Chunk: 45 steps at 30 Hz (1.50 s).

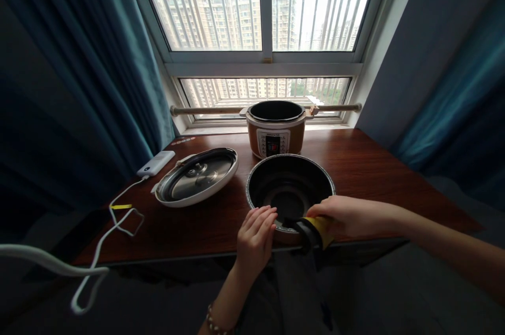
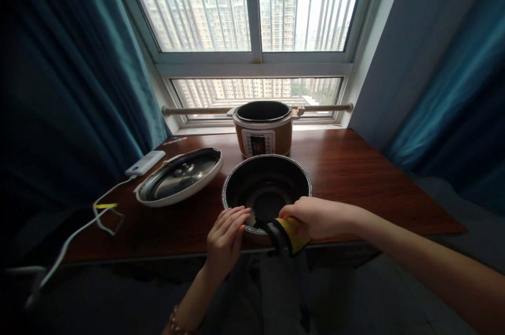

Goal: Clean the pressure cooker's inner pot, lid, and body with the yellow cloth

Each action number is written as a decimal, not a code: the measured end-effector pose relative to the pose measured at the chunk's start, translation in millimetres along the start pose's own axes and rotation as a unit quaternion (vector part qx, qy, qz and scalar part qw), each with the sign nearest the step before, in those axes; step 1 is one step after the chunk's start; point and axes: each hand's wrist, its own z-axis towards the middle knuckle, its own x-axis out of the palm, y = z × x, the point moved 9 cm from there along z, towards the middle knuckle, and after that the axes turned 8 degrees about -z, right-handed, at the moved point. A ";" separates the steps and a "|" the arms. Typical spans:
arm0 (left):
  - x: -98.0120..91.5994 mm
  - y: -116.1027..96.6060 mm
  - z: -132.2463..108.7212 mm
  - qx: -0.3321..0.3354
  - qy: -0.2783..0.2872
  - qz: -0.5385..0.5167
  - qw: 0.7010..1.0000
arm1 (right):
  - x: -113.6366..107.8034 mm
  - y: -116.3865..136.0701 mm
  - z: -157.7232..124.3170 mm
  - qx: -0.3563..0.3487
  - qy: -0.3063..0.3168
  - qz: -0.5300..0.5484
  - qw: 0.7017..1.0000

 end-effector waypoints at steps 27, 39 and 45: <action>44.0 -53.8 11.1 -0.094 0.007 0.077 0.993 | 25.3 -100.3 -17.7 0.409 -0.437 0.041 0.800; 4.7 47.2 50.2 -0.022 0.344 -0.024 0.938 | 25.0 -101.3 -19.6 0.399 -0.424 0.104 0.807; 34.4 102.2 90.0 0.014 0.429 0.003 0.903 | 24.7 -102.1 -19.5 0.399 -0.426 0.091 0.807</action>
